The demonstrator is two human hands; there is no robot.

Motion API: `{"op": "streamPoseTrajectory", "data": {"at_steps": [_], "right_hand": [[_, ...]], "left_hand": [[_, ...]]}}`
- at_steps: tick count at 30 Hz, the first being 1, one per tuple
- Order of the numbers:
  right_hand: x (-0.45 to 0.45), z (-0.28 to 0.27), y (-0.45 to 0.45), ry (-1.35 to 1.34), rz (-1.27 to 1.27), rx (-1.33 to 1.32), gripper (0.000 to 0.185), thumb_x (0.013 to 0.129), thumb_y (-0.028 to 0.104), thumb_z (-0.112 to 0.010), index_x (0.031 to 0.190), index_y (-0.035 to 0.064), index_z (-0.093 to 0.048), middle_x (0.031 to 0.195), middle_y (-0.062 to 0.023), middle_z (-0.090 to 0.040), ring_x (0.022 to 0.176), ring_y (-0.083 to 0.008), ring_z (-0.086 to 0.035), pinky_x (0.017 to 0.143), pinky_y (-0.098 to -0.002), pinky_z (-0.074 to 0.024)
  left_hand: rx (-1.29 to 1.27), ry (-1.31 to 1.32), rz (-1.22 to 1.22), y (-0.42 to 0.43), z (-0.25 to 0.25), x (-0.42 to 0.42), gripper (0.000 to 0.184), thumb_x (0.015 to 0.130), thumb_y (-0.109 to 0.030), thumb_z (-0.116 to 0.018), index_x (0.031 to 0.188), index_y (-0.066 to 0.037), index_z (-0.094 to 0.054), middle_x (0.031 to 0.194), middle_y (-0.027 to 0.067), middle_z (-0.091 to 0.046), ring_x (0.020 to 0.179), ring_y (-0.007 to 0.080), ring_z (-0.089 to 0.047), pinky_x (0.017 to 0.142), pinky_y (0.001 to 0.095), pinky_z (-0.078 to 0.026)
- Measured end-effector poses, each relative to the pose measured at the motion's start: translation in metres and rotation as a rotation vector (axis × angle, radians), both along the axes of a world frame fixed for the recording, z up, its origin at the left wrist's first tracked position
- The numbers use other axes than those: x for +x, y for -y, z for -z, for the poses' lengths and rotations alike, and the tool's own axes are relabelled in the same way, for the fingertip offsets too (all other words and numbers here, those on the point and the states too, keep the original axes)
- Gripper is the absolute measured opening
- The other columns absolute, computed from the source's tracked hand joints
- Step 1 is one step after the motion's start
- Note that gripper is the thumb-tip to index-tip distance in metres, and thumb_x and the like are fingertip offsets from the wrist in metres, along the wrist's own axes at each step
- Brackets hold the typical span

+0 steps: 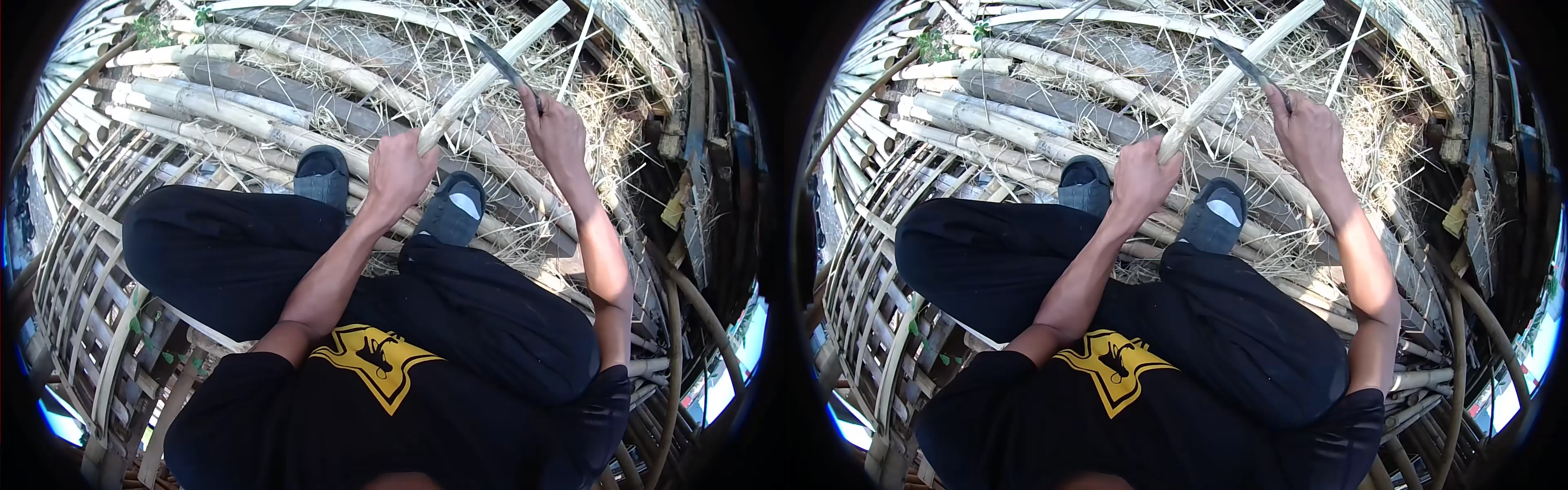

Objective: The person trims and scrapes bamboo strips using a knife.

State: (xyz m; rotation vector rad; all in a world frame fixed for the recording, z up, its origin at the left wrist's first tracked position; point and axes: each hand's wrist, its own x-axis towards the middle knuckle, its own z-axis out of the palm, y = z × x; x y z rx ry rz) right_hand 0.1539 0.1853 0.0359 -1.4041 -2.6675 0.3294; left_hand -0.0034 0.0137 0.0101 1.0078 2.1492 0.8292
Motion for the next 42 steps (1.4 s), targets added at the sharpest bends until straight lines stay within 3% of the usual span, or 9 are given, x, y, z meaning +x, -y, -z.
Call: {"op": "streamPoseTrajectory", "data": {"at_steps": [6, 9, 15, 17, 22, 25, 30, 33, 42], "right_hand": [[0.004, 0.018, 0.022, 0.043, -0.161, 0.004, 0.060, 0.095, 0.053, -0.045, 0.066, 0.0035, -0.061, 0.047, -0.0186, -0.054, 0.048, -0.0381, -0.060, 0.048, -0.0475, -0.0475], [-0.002, 0.003, -0.003, 0.031, 0.010, -0.032, 0.059, 0.096, 0.052, -0.043, 0.067, 0.0035, -0.060, 0.047, -0.0182, -0.054, 0.048, -0.0381, -0.060, 0.047, -0.0483, -0.0467], [-0.004, 0.016, 0.026, 0.018, -0.167, 0.005, 0.058, 0.096, 0.050, -0.045, 0.065, 0.0031, -0.059, 0.048, -0.0182, -0.054, 0.049, -0.0382, -0.060, 0.045, -0.0467, -0.0470], [-0.006, 0.003, 0.006, -0.032, -0.035, -0.054, 0.060, 0.096, 0.050, -0.045, 0.063, 0.0024, -0.059, 0.048, -0.0194, -0.054, 0.049, -0.0375, -0.060, 0.045, -0.0461, -0.0474], [-0.013, 0.031, 0.050, -0.037, -0.167, -0.095, 0.053, 0.101, 0.038, -0.041, 0.070, 0.0006, -0.061, 0.052, -0.0211, -0.055, 0.050, -0.0414, -0.058, 0.049, -0.0492, -0.0475], [-0.008, 0.015, 0.010, -0.103, -0.083, -0.093, 0.053, 0.100, 0.038, -0.042, 0.069, -0.0001, -0.060, 0.052, -0.0229, -0.054, 0.051, -0.0430, -0.058, 0.051, -0.0499, -0.0477], [-0.022, 0.022, 0.061, -0.075, -0.107, -0.219, 0.044, 0.102, 0.036, -0.035, 0.086, 0.0018, -0.057, 0.056, -0.0236, -0.055, 0.055, -0.0451, -0.056, 0.053, -0.0530, -0.0448], [-0.012, 0.024, 0.026, -0.079, -0.138, -0.135, 0.045, 0.101, 0.035, -0.037, 0.078, 0.0004, -0.054, 0.052, -0.0245, -0.054, 0.051, -0.0444, -0.057, 0.050, -0.0522, -0.0466], [-0.016, 0.010, 0.011, -0.078, -0.050, -0.204, 0.041, 0.101, 0.033, -0.038, 0.082, 0.0027, -0.057, 0.052, -0.0250, -0.054, 0.052, -0.0445, -0.059, 0.053, -0.0533, -0.0486]], "left_hand": [[-0.019, -0.008, 0.003, 0.003, 0.008, 0.001, 0.025, 0.078, -0.019, -0.063, 0.087, 0.004, -0.066, 0.065, 0.0242, -0.061, 0.064, 0.0400, -0.063, 0.062, 0.0455, -0.049], [-0.020, -0.034, 0.028, 0.004, 0.004, 0.002, 0.025, 0.078, -0.018, -0.062, 0.088, 0.004, -0.067, 0.064, 0.0244, -0.061, 0.063, 0.0393, -0.063, 0.061, 0.0447, -0.049], [0.000, 0.045, 0.001, 0.008, 0.014, 0.001, 0.024, 0.078, -0.017, -0.062, 0.088, 0.004, -0.066, 0.061, 0.0234, -0.060, 0.057, 0.0364, -0.063, 0.057, 0.0422, -0.049], [0.050, 0.020, 0.019, 0.004, 0.008, 0.002, 0.024, 0.079, -0.017, -0.062, 0.087, 0.005, -0.066, 0.061, 0.0232, -0.060, 0.057, 0.0362, -0.063, 0.057, 0.0421, -0.049], [0.005, 0.042, -0.017, 0.007, 0.007, 0.000, 0.025, 0.079, -0.017, -0.062, 0.086, 0.006, -0.065, 0.061, 0.0242, -0.060, 0.058, 0.0372, -0.063, 0.058, 0.0438, -0.049], [-0.026, 0.015, 0.024, 0.006, 0.004, 0.002, 0.025, 0.079, -0.017, -0.062, 0.086, 0.006, -0.064, 0.062, 0.0249, -0.060, 0.060, 0.0390, -0.063, 0.060, 0.0449, -0.049], [-0.020, -0.040, 0.022, 0.004, 0.005, 0.001, 0.025, 0.079, -0.018, -0.062, 0.084, 0.006, -0.064, 0.063, 0.0254, -0.060, 0.064, 0.0416, -0.063, 0.062, 0.0462, -0.050], [-0.079, -0.019, 0.013, 0.011, 0.005, 0.002, 0.025, 0.079, -0.019, -0.063, 0.084, 0.006, -0.063, 0.063, 0.0253, -0.060, 0.065, 0.0419, -0.063, 0.064, 0.0470, -0.050], [-0.027, -0.037, 0.010, 0.008, 0.005, 0.003, 0.027, 0.079, -0.021, -0.065, 0.086, 0.005, -0.065, 0.067, 0.0258, -0.061, 0.067, 0.0418, -0.064, 0.064, 0.0471, -0.050]]}}
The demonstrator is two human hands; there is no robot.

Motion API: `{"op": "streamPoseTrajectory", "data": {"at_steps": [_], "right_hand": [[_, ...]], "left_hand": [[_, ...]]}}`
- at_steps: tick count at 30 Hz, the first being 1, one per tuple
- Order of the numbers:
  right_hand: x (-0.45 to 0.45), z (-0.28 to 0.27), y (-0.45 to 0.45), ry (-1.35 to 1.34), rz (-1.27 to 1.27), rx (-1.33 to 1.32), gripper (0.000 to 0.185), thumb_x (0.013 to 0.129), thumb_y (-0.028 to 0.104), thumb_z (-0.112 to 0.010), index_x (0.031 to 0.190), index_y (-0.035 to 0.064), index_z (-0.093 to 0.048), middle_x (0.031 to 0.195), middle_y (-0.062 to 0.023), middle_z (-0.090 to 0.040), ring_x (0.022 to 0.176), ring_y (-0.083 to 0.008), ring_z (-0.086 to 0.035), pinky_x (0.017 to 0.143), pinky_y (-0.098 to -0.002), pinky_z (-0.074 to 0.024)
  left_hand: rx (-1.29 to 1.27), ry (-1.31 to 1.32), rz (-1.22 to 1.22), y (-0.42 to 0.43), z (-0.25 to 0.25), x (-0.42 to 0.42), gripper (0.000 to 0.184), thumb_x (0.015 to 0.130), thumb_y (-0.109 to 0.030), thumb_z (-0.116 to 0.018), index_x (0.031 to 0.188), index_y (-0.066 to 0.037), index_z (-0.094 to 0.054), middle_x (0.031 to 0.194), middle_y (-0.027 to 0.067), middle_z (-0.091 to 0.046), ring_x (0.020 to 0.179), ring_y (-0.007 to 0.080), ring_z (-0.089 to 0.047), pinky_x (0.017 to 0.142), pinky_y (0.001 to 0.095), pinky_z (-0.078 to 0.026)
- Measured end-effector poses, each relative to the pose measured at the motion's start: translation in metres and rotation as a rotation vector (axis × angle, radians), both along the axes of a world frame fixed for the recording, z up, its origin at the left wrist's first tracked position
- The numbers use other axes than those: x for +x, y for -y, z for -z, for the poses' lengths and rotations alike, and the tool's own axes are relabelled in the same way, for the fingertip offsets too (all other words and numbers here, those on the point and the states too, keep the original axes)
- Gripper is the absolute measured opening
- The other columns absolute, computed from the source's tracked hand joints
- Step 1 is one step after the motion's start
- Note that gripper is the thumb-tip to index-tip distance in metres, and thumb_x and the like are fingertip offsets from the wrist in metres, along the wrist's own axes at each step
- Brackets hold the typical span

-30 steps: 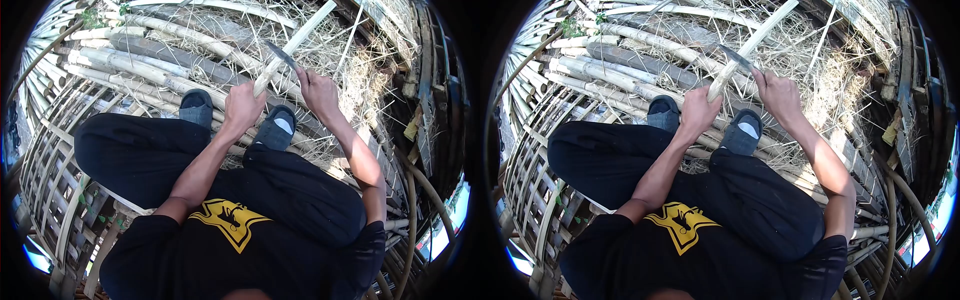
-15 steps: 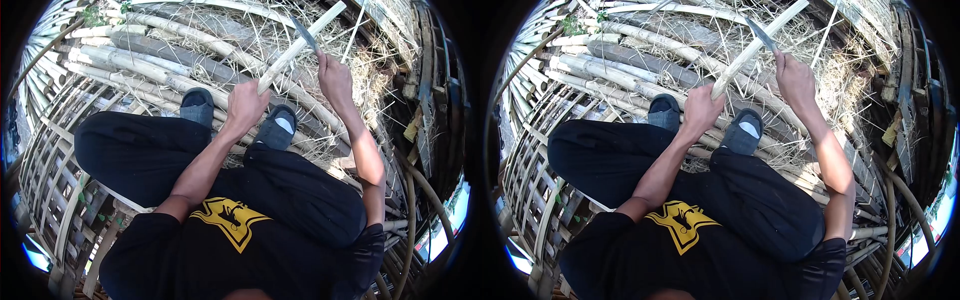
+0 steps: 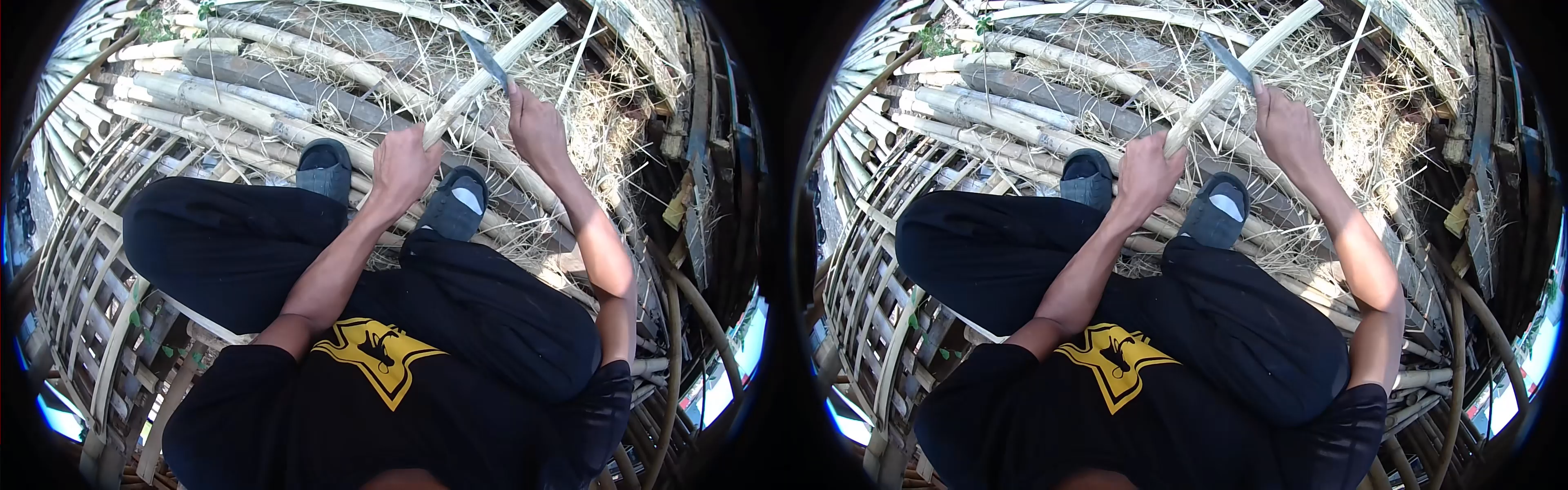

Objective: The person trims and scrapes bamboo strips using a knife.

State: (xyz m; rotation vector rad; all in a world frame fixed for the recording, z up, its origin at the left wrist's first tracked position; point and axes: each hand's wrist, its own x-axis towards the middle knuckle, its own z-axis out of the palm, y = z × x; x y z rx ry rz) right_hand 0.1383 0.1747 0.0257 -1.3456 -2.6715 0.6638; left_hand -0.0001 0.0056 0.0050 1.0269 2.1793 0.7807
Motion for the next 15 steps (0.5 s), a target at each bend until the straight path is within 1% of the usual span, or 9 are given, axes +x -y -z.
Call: {"op": "streamPoseTrajectory", "data": {"at_steps": [3, 5, 7, 8, 9, 11, 12, 13, 15], "right_hand": [[-0.003, 0.004, 0.019, 0.043, -0.042, 0.084, 0.039, 0.101, 0.032, -0.038, 0.084, 0.0018, -0.056, 0.053, -0.0253, -0.054, 0.053, -0.0446, -0.059, 0.054, -0.0534, -0.0488], [-0.002, 0.017, 0.053, -0.003, -0.113, -0.045, 0.040, 0.101, 0.032, -0.037, 0.082, 0.0003, -0.054, 0.054, -0.0258, -0.054, 0.054, -0.0456, -0.058, 0.053, -0.0534, -0.0470], [0.000, 0.006, 0.025, 0.086, -0.142, 0.032, 0.041, 0.101, 0.033, -0.036, 0.082, 0.0005, -0.054, 0.054, -0.0252, -0.054, 0.055, -0.0459, -0.058, 0.052, -0.0532, -0.0463], [0.001, 0.002, 0.010, 0.021, -0.082, 0.058, 0.042, 0.102, 0.033, -0.035, 0.082, 0.0009, -0.054, 0.053, -0.0232, -0.055, 0.055, -0.0440, -0.059, 0.051, -0.0529, -0.0467], [-0.002, -0.008, 0.001, 0.060, -0.008, 0.064, 0.042, 0.103, 0.032, -0.034, 0.083, 0.0005, -0.054, 0.054, -0.0232, -0.056, 0.054, -0.0432, -0.059, 0.050, -0.0536, -0.0458], [-0.005, -0.007, 0.014, 0.002, 0.026, 0.017, 0.043, 0.102, 0.033, -0.034, 0.083, 0.0006, -0.054, 0.054, -0.0242, -0.055, 0.055, -0.0437, -0.059, 0.050, -0.0543, -0.0461], [-0.004, 0.006, 0.040, 0.064, -0.119, 0.018, 0.042, 0.102, 0.033, -0.035, 0.083, 0.0005, -0.054, 0.054, -0.0246, -0.055, 0.055, -0.0444, -0.059, 0.051, -0.0545, -0.0458], [-0.003, 0.014, 0.056, -0.029, -0.109, -0.081, 0.042, 0.101, 0.033, -0.036, 0.082, 0.0005, -0.055, 0.054, -0.0237, -0.056, 0.055, -0.0444, -0.059, 0.053, -0.0535, -0.0471], [0.002, 0.013, 0.034, 0.072, -0.202, 0.046, 0.043, 0.101, 0.032, -0.036, 0.080, 0.0001, -0.055, 0.055, -0.0243, -0.056, 0.055, -0.0456, -0.058, 0.054, -0.0538, -0.0467]], "left_hand": [[0.007, -0.004, 0.007, -0.007, -0.006, -0.003, 0.027, 0.079, -0.021, -0.065, 0.087, 0.005, -0.065, 0.067, 0.0260, -0.061, 0.067, 0.0416, -0.064, 0.064, 0.0470, -0.050], [-0.030, -0.035, 0.022, -0.002, -0.001, -0.003, 0.027, 0.079, -0.020, -0.064, 0.087, 0.005, -0.065, 0.067, 0.0261, -0.061, 0.067, 0.0419, -0.063, 0.064, 0.0472, -0.050], [-0.029, -0.031, 0.042, -0.006, -0.002, -0.002, 0.027, 0.079, -0.020, -0.064, 0.087, 0.005, -0.065, 0.067, 0.0263, -0.061, 0.067, 0.0421, -0.063, 0.064, 0.0475, -0.050], [-0.034, -0.022, 0.061, -0.004, -0.004, -0.001, 0.027, 0.079, -0.020, -0.063, 0.088, 0.005, -0.065, 0.067, 0.0265, -0.061, 0.068, 0.0423, -0.063, 0.064, 0.0477, -0.050], [-0.030, -0.022, 0.061, -0.005, -0.007, -0.002, 0.027, 0.079, -0.020, -0.063, 0.088, 0.005, -0.065, 0.067, 0.0265, -0.061, 0.068, 0.0423, -0.063, 0.064, 0.0477, -0.050], [0.010, 0.011, 0.018, -0.008, -0.010, -0.002, 0.026, 0.079, -0.020, -0.063, 0.088, 0.005, -0.064, 0.066, 0.0266, -0.061, 0.067, 0.0428, -0.063, 0.064, 0.0481, -0.050], [-0.015, -0.006, 0.022, -0.009, -0.009, -0.001, 0.026, 0.079, -0.019, -0.063, 0.086, 0.005, -0.063, 0.066, 0.0262, -0.060, 0.068, 0.0429, -0.063, 0.064, 0.0481, -0.050], [-0.017, -0.007, 0.021, -0.005, -0.005, -0.001, 0.026, 0.079, -0.019, -0.063, 0.086, 0.005, -0.063, 0.066, 0.0262, -0.060, 0.068, 0.0429, -0.063, 0.064, 0.0481, -0.050], [-0.055, -0.009, 0.013, 0.000, 0.004, 0.000, 0.024, 0.079, -0.019, -0.063, 0.084, 0.005, -0.063, 0.066, 0.0259, -0.061, 0.068, 0.0431, -0.063, 0.064, 0.0484, -0.050]]}}
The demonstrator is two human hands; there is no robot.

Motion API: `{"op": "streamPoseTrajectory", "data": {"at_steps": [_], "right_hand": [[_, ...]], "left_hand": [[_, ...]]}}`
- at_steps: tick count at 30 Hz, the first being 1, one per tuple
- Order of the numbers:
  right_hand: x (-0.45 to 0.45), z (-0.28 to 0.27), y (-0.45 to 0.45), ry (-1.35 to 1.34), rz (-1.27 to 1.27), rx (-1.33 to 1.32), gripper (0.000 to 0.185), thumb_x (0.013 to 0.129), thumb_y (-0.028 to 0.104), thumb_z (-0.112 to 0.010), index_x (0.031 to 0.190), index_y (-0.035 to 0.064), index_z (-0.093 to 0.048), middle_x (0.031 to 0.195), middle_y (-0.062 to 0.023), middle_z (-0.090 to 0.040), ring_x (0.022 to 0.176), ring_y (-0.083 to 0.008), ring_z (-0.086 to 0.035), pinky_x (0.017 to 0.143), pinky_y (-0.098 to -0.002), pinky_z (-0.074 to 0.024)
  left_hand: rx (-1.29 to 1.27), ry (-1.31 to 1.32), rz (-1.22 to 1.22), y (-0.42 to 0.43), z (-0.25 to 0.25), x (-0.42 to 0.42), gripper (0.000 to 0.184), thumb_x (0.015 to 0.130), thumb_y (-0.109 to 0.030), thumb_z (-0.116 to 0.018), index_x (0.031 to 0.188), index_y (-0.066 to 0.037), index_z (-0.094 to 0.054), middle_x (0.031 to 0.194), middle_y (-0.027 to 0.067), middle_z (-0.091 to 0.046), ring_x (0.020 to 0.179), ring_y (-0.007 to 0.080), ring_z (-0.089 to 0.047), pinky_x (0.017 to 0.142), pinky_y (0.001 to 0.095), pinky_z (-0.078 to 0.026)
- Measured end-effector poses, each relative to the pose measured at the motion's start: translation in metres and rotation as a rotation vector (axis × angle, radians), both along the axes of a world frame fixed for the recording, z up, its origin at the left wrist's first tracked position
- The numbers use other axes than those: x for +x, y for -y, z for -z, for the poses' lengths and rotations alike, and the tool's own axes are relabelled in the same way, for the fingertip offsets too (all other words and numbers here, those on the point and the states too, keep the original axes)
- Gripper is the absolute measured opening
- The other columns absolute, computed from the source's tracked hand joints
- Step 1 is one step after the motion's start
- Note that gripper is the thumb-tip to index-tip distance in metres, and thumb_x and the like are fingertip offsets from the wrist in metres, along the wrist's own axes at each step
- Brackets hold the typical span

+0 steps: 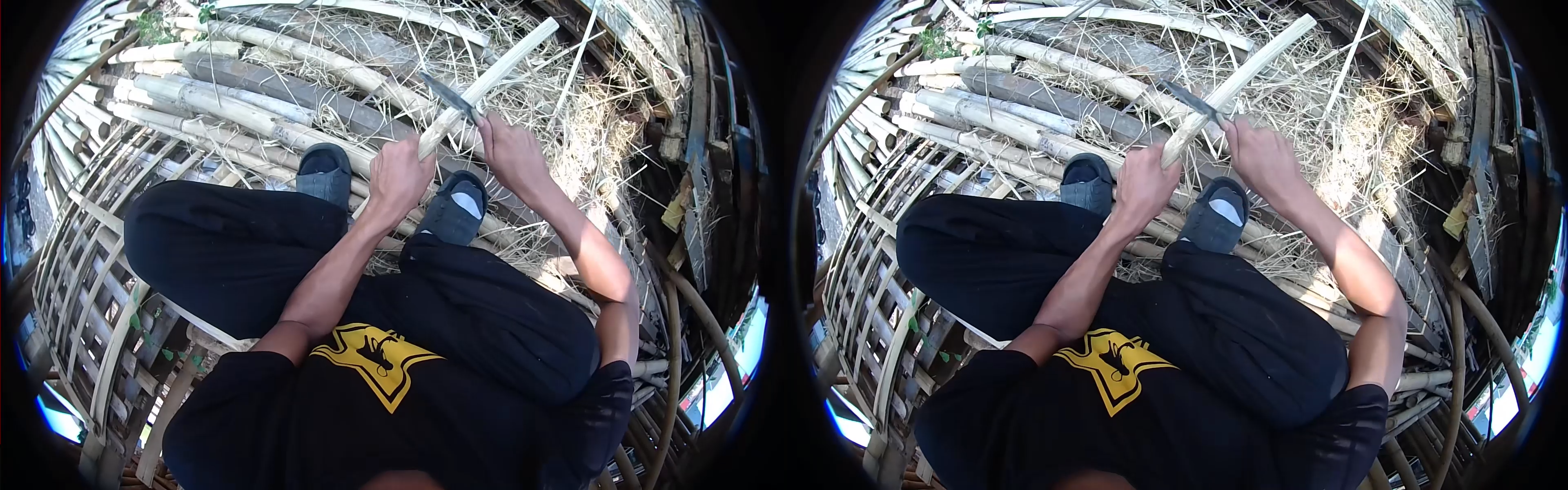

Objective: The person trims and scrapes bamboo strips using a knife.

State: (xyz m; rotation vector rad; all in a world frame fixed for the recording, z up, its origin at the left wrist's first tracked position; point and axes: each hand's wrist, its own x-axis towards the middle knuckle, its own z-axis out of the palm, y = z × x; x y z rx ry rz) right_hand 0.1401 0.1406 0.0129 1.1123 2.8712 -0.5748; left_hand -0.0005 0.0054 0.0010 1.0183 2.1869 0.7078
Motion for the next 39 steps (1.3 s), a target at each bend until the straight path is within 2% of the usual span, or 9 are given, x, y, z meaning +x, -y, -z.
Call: {"op": "streamPoseTrajectory", "data": {"at_steps": [3, 7, 11, 15, 20, 24, 26, 29, 39], "right_hand": [[-0.008, -0.028, -0.030, -0.027, 0.239, -0.038, 0.041, 0.101, 0.030, -0.036, 0.081, -0.0001, -0.055, 0.055, -0.0249, -0.055, 0.056, -0.0465, -0.058, 0.054, -0.0543, -0.0462], [-0.004, 0.002, 0.022, -0.055, 0.010, -0.139, 0.040, 0.102, 0.030, -0.035, 0.083, 0.0004, -0.055, 0.054, -0.0249, -0.055, 0.055, -0.0453, -0.058, 0.051, -0.0520, -0.0464], [-0.001, -0.021, -0.030, -0.096, 0.214, -0.215, 0.039, 0.102, 0.030, -0.036, 0.088, -0.0006, -0.055, 0.054, -0.0267, -0.054, 0.055, -0.0462, -0.058, 0.053, -0.0533, -0.0462], [-0.009, -0.001, 0.031, -0.129, 0.088, -0.180, 0.038, 0.102, 0.033, -0.035, 0.090, 0.0019, -0.055, 0.056, -0.0244, -0.053, 0.055, -0.0450, -0.055, 0.053, -0.0524, -0.0430], [-0.003, -0.015, -0.021, -0.150, 0.063, -0.095, 0.042, 0.102, 0.034, -0.037, 0.084, 0.0002, -0.053, 0.050, -0.0215, -0.052, 0.047, -0.0416, -0.055, 0.046, -0.0506, -0.0427], [-0.011, -0.001, 0.031, -0.197, 0.116, -0.181, 0.041, 0.102, 0.031, -0.035, 0.085, -0.0014, -0.054, 0.052, -0.0268, -0.052, 0.052, -0.0454, -0.057, 0.054, -0.0518, -0.0464], [-0.002, -0.001, 0.012, -0.032, 0.020, -0.157, 0.044, 0.102, 0.034, -0.035, 0.086, -0.0020, -0.055, 0.053, -0.0271, -0.053, 0.053, -0.0464, -0.057, 0.055, -0.0526, -0.0469], [-0.006, -0.023, -0.023, -0.055, 0.216, -0.221, 0.046, 0.101, 0.036, -0.037, 0.082, -0.0018, -0.056, 0.058, -0.0251, -0.056, 0.057, -0.0460, -0.058, 0.055, -0.0540, -0.0459], [-0.014, -0.018, 0.008, -0.028, 0.054, -0.292, 0.045, 0.101, 0.037, -0.037, 0.088, -0.0012, -0.056, 0.060, -0.0255, -0.057, 0.062, -0.0452, -0.059, 0.059, -0.0526, -0.0457]], "left_hand": [[0.035, -0.016, 0.004, -0.008, -0.011, -0.004, 0.023, 0.079, -0.019, -0.064, 0.085, 0.003, -0.064, 0.068, 0.0260, -0.061, 0.068, 0.0433, -0.063, 0.064, 0.0488, -0.050], [0.016, -0.088, 0.032, -0.001, 0.002, -0.004, 0.024, 0.079, -0.020, -0.064, 0.084, 0.004, -0.064, 0.068, 0.0255, -0.062, 0.067, 0.0429, -0.063, 0.064, 0.0483, -0.050], [0.031, -0.006, 0.046, -0.009, -0.014, -0.005, 0.026, 0.080, -0.019, -0.063, 0.085, 0.006, -0.063, 0.068, 0.0268, -0.061, 0.069, 0.0435, -0.063, 0.064, 0.0478, -0.050], [0.066, 0.021, -0.001, -0.002, -0.005, -0.002, 0.026, 0.079, -0.019, -0.062, 0.083, 0.007, -0.062, 0.067, 0.0271, -0.060, 0.069, 0.0440, -0.062, 0.064, 0.0483, -0.049], [0.058, 0.062, 0.007, -0.009, -0.015, -0.007, 0.025, 0.079, -0.018, -0.061, 0.083, 0.007, -0.063, 0.070, 0.0287, -0.060, 0.071, 0.0451, -0.062, 0.066, 0.0484, -0.049], [0.063, 0.036, 0.001, -0.007, -0.012, -0.005, 0.026, 0.080, -0.018, -0.061, 0.087, 0.007, -0.064, 0.072, 0.0292, -0.061, 0.072, 0.0452, -0.062, 0.066, 0.0484, -0.049], [0.021, 0.023, -0.016, 0.000, -0.003, -0.002, 0.027, 0.080, -0.019, -0.061, 0.089, 0.006, -0.065, 0.071, 0.0291, -0.061, 0.071, 0.0451, -0.062, 0.066, 0.0483, -0.049], [0.034, 0.017, 0.021, 0.003, -0.005, -0.001, 0.026, 0.080, -0.019, -0.062, 0.089, 0.005, -0.065, 0.070, 0.0283, -0.061, 0.070, 0.0441, -0.062, 0.065, 0.0482, -0.049], [0.059, -0.022, -0.028, -0.009, -0.015, -0.005, 0.025, 0.079, -0.019, -0.063, 0.081, 0.006, -0.062, 0.070, 0.0282, -0.061, 0.072, 0.0457, -0.062, 0.066, 0.0500, -0.049]]}}
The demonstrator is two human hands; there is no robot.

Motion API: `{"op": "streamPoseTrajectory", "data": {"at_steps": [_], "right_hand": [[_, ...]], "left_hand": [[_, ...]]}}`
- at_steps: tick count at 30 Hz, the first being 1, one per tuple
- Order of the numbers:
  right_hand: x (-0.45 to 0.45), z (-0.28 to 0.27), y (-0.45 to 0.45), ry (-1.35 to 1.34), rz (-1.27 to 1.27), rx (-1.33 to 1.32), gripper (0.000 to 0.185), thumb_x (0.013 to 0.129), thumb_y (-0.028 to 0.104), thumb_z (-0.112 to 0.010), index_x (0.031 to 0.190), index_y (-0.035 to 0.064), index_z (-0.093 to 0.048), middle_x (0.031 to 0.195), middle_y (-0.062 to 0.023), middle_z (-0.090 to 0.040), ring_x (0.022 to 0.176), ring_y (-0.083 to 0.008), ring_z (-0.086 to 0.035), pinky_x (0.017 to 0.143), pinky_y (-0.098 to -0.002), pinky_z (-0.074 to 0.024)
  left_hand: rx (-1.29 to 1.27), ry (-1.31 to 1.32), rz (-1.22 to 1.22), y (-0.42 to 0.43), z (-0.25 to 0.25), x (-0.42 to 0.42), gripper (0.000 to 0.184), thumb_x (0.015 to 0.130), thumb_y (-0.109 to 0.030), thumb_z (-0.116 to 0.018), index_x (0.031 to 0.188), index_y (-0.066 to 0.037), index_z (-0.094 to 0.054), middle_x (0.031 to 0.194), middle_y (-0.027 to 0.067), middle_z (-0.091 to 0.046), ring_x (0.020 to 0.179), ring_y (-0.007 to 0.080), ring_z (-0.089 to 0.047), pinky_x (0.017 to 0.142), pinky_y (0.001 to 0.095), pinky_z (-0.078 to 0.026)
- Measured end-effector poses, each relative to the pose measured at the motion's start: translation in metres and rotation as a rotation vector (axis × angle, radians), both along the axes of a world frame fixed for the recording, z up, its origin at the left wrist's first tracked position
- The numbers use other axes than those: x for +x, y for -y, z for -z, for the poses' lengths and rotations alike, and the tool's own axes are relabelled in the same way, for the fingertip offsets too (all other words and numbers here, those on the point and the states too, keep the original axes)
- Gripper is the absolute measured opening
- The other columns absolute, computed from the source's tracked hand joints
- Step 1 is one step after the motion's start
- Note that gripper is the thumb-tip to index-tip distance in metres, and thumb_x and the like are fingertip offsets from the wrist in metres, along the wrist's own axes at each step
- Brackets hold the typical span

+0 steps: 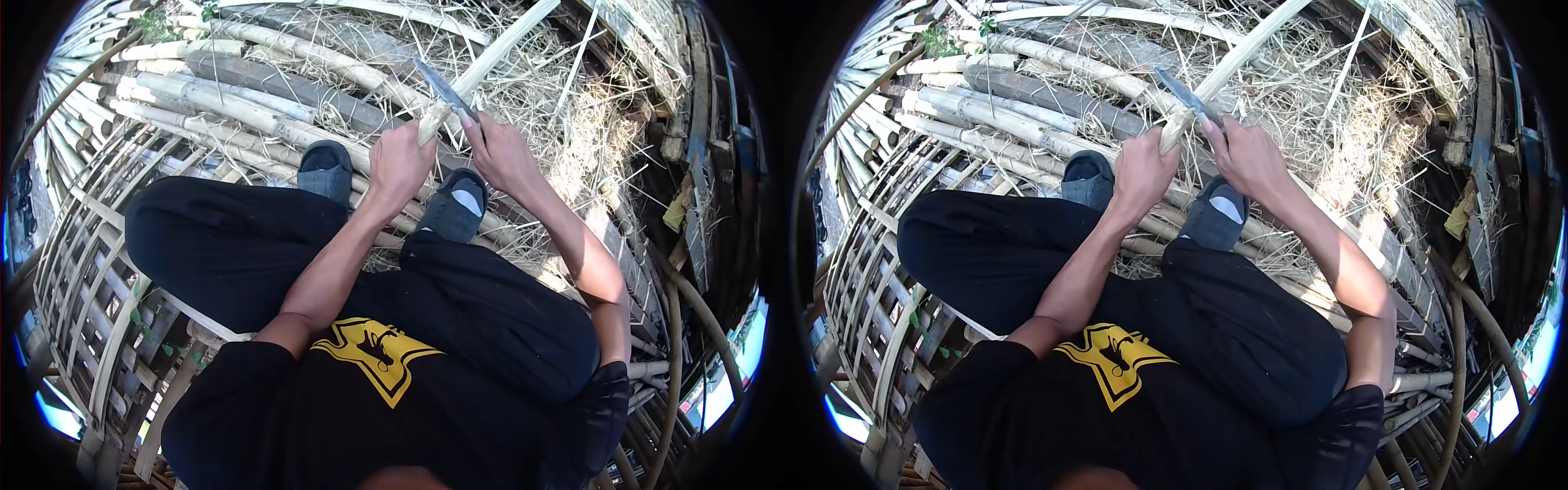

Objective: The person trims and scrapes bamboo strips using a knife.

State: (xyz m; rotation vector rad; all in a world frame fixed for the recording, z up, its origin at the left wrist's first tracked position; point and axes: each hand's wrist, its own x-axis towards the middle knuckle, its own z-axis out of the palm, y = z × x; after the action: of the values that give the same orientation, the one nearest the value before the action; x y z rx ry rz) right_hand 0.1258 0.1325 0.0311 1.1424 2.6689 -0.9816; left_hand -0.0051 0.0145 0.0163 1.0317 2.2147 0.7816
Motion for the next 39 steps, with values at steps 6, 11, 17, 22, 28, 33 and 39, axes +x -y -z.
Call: {"op": "streamPoseTrajectory", "data": {"at_steps": [6, 11, 17, 22, 28, 33, 39], "right_hand": [[0.002, -0.007, -0.002, -0.049, 0.001, 0.053, 0.029, 0.098, 0.028, -0.047, 0.094, -0.0010, -0.052, 0.070, -0.0239, -0.063, 0.068, -0.0441, -0.062, 0.062, -0.0502, -0.0473], [0.004, 0.003, -0.005, -0.345, -0.076, 0.122, 0.025, 0.096, 0.023, -0.050, 0.102, -0.0012, -0.048, 0.080, -0.0250, -0.064, 0.072, -0.0438, -0.062, 0.060, -0.0506, -0.0472], [-0.006, -0.003, 0.004, -0.068, -0.073, 0.135, 0.034, 0.097, 0.035, -0.049, 0.097, 0.0004, -0.046, 0.064, -0.0253, -0.059, 0.062, -0.0437, -0.060, 0.055, -0.0514, -0.0474], [-0.005, 0.007, 0.013, -0.078, -0.046, 0.229, 0.038, 0.097, 0.038, -0.048, 0.090, 0.0015, -0.048, 0.053, -0.0220, -0.054, 0.054, -0.0435, -0.058, 0.049, -0.0510, -0.0459], [-0.007, 0.008, 0.010, -0.074, 0.082, 0.134, 0.045, 0.098, 0.039, -0.048, 0.075, 0.0001, -0.054, 0.053, -0.0222, -0.054, 0.052, -0.0421, -0.058, 0.050, -0.0496, -0.0456], [-0.001, 0.027, 0.008, -0.224, 0.205, -0.042, 0.051, 0.097, 0.040, -0.049, 0.068, -0.0010, -0.057, 0.049, -0.0163, -0.051, 0.044, -0.0314, -0.053, 0.047, -0.0434, -0.0419], [0.007, 0.015, -0.011, -0.372, 0.504, -0.814, 0.046, 0.097, 0.041, -0.053, 0.066, 0.0068, -0.052, 0.051, 0.0045, -0.042, 0.041, -0.0034, -0.035, 0.039, -0.0226, -0.0271]], "left_hand": [[0.012, -0.014, 0.027, 0.002, 0.008, 0.001, 0.025, 0.078, -0.019, -0.064, 0.081, 0.005, -0.062, 0.069, 0.0278, -0.061, 0.071, 0.0454, -0.062, 0.066, 0.0497, -0.049], [-0.004, -0.003, 0.043, 0.002, 0.008, 0.004, 0.024, 0.078, -0.019, -0.064, 0.082, 0.005, -0.062, 0.068, 0.0269, -0.061, 0.071, 0.0448, -0.062, 0.067, 0.0494, -0.050], [-0.050, -0.041, 0.075, 0.002, 0.008, 0.005, 0.025, 0.078, -0.020, -0.065, 0.085, 0.004, -0.062, 0.070, 0.0259, -0.063, 0.071, 0.0436, -0.063, 0.067, 0.0499, -0.050], [-0.090, -0.068, 0.101, 0.003, 0.007, 0.008, 0.025, 0.079, -0.020, -0.067, 0.086, 0.004, -0.060, 0.070, 0.0259, -0.063, 0.071, 0.0438, -0.063, 0.067, 0.0505, -0.050], [-0.069, -0.073, 0.113, 0.004, 0.006, 0.011, 0.025, 0.080, -0.020, -0.066, 0.086, 0.004, -0.060, 0.069, 0.0266, -0.062, 0.070, 0.0439, -0.063, 0.066, 0.0512, -0.050], [-0.094, -0.067, 0.119, 0.002, 0.017, 0.008, 0.023, 0.080, -0.019, -0.064, 0.086, 0.004, -0.060, 0.071, 0.0272, -0.063, 0.071, 0.0436, -0.064, 0.066, 0.0510, -0.050], [-0.118, -0.126, 0.077, 0.001, 0.014, -0.005, 0.023, 0.081, -0.017, -0.063, 0.084, 0.005, -0.062, 0.071, 0.0265, -0.063, 0.071, 0.0434, -0.065, 0.067, 0.0501, -0.051]]}}
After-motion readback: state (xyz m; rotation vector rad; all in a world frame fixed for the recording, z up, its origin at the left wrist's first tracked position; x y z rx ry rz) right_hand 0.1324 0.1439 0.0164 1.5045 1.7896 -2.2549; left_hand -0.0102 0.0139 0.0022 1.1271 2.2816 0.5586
